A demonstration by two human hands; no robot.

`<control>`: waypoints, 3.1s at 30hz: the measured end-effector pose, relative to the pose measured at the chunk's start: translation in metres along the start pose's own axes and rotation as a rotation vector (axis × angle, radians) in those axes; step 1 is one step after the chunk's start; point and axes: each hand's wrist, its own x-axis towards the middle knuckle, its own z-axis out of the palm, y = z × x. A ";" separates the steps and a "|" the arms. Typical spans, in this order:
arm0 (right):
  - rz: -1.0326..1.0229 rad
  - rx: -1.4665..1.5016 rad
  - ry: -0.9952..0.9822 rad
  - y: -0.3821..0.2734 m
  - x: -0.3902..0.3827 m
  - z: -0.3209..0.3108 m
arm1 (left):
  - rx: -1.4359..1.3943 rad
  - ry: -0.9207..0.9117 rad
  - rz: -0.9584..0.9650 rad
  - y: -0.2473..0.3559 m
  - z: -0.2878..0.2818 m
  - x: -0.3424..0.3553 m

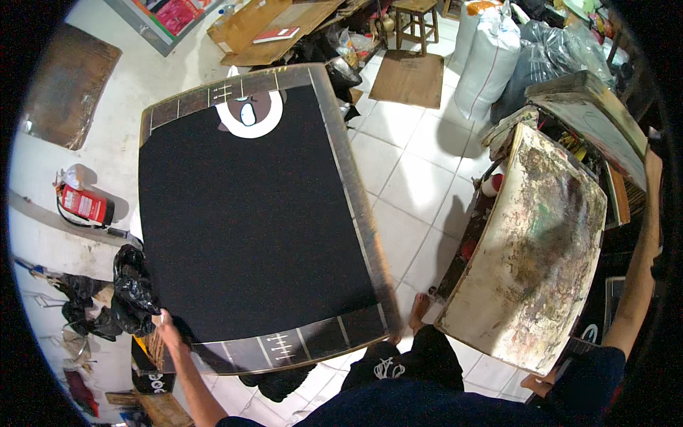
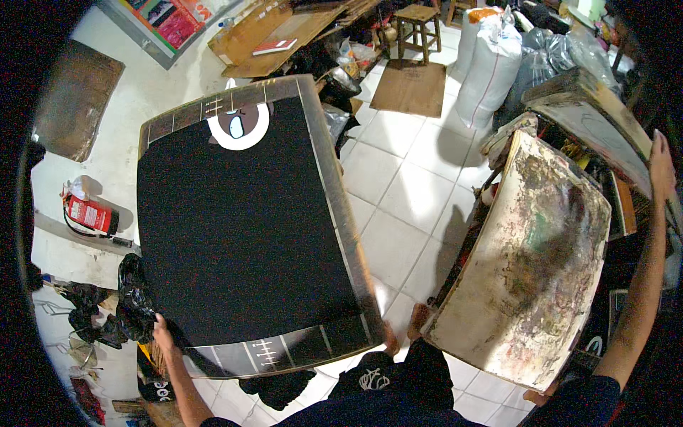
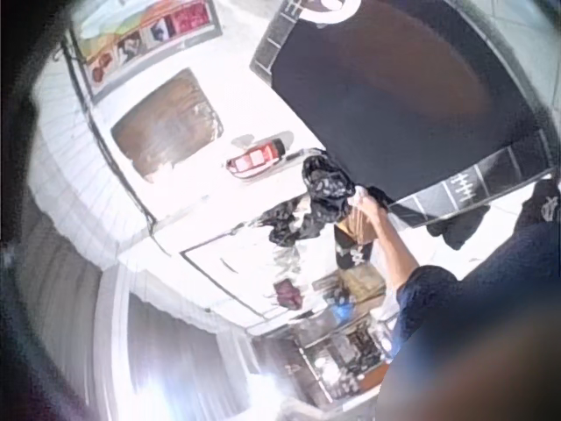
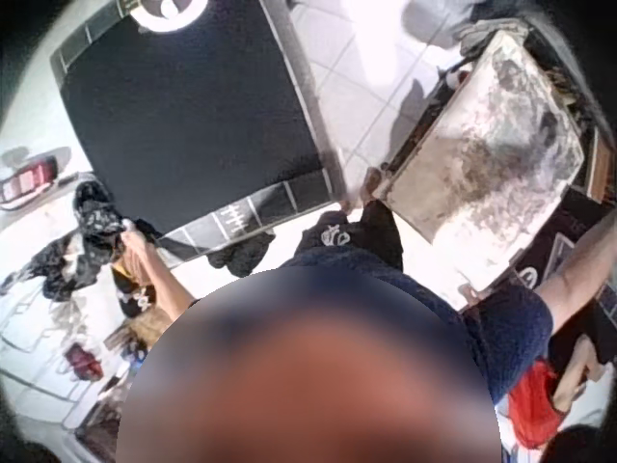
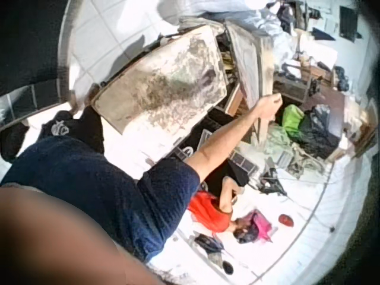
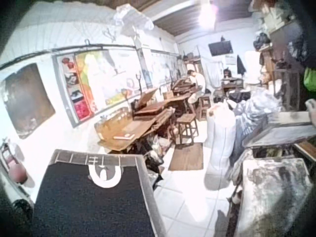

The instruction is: The person repeatedly places a black t-shirt under a screen printing frame, uses a red squeegee to spread red ink across the screen, and lifts the frame to reveal the printed t-shirt. The process is repeated multiple times in a workshop setting.

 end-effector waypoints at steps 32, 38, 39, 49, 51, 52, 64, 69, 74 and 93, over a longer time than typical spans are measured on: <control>-0.074 0.151 -0.059 -0.076 0.011 -0.066 | 0.405 -0.965 0.376 0.031 0.421 -0.533; -0.075 0.163 -0.080 -0.079 0.016 -0.066 | 0.550 -0.953 0.335 0.055 0.426 -0.536; -0.071 0.162 -0.069 -0.079 0.017 -0.065 | 0.589 -0.944 0.337 0.058 0.430 -0.536; -0.034 0.132 -0.095 -0.086 0.017 -0.077 | 0.550 -0.949 0.175 0.056 0.447 -0.542; -0.010 0.106 -0.079 -0.087 0.012 -0.078 | 0.577 -0.946 0.295 0.051 0.450 -0.540; -0.010 0.099 -0.068 -0.086 0.008 -0.078 | 0.603 -0.954 0.310 0.048 0.452 -0.539; -0.212 0.361 0.404 -0.043 -0.113 -0.034 | -0.646 -1.312 0.165 0.226 0.483 -0.584; -0.144 0.419 0.022 -0.008 -0.250 -0.029 | -0.953 -1.302 -0.443 0.306 0.473 -0.618; -0.130 0.733 -0.295 0.060 -0.354 -0.019 | -0.487 -1.182 -0.979 0.233 0.502 -0.621; -0.545 0.078 -0.623 0.210 -0.090 0.318 | 0.389 -0.934 1.323 0.080 0.541 -0.706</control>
